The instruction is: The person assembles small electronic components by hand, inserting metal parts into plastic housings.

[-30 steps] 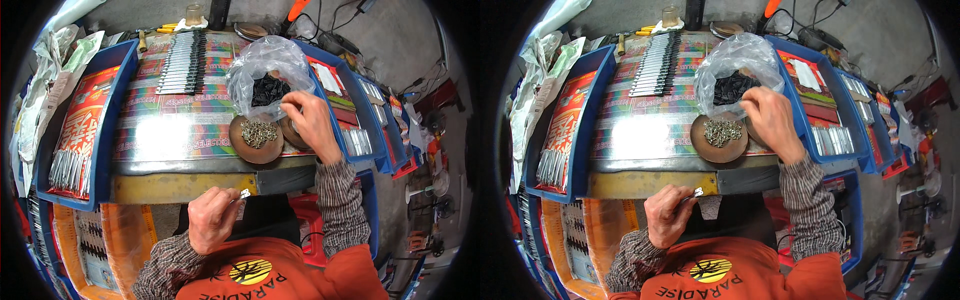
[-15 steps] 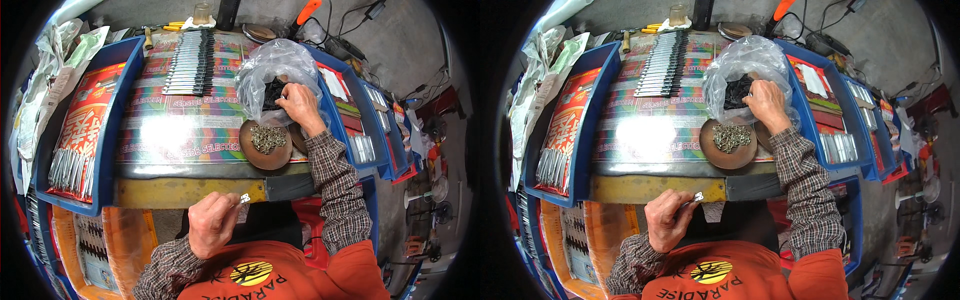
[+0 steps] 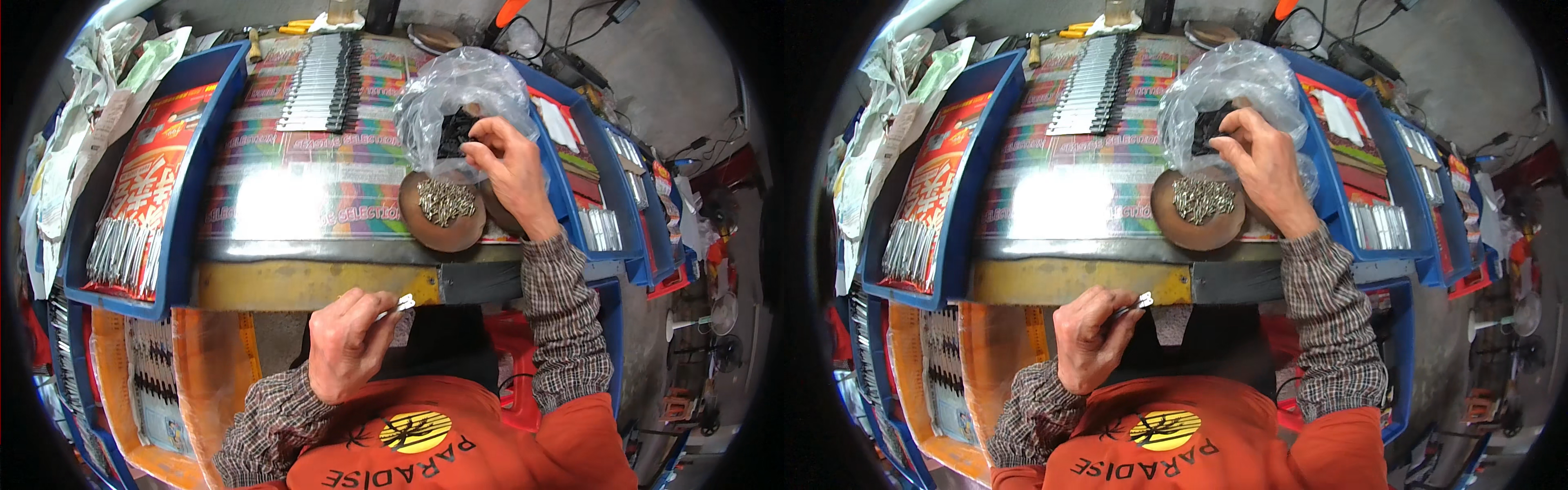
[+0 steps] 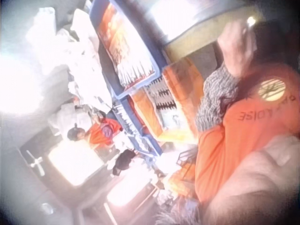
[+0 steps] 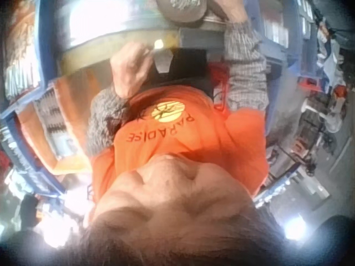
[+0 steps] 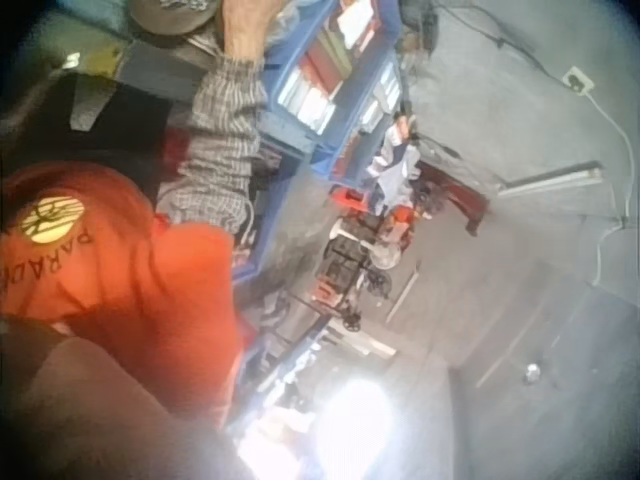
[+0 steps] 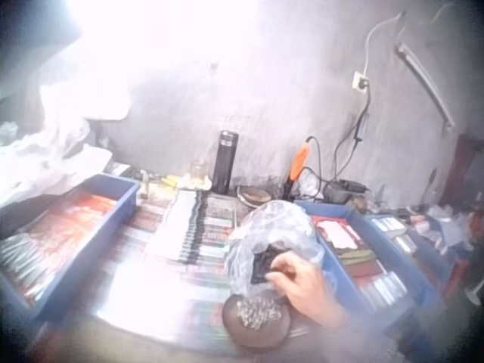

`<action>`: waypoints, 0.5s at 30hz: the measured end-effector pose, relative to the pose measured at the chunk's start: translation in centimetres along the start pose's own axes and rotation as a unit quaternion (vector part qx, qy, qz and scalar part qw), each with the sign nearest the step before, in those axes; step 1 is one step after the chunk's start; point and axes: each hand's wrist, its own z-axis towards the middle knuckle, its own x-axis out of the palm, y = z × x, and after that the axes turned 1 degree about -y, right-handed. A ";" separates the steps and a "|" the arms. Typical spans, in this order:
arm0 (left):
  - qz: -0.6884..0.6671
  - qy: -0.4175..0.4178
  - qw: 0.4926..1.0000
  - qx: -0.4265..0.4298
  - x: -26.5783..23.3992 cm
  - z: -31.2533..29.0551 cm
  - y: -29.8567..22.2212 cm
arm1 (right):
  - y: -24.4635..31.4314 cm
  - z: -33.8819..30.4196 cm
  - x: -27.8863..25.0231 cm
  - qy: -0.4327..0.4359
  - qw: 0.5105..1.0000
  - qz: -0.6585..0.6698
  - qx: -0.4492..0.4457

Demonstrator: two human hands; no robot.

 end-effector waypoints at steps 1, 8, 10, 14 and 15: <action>0.002 0.002 1.000 -0.008 -0.2 -0.2 -0.2 | 1.6 -1.2 -0.2 0.009 1.000 -0.007 -0.025; -0.006 0.029 0.999 -0.011 0.1 -0.8 -0.8 | 5.5 -10.3 -0.1 0.071 0.996 0.030 -0.046; -0.012 0.036 0.999 -0.013 0.3 -0.9 -1.1 | 5.8 -12.1 0.0 0.094 0.993 0.065 -0.032; -0.022 0.044 0.999 -0.016 0.9 -1.2 -1.6 | 5.9 -14.5 0.2 0.107 0.988 0.109 -0.009; -0.022 0.047 0.999 -0.017 1.0 -1.3 -1.7 | 5.8 -14.9 0.2 0.102 0.987 0.124 -0.004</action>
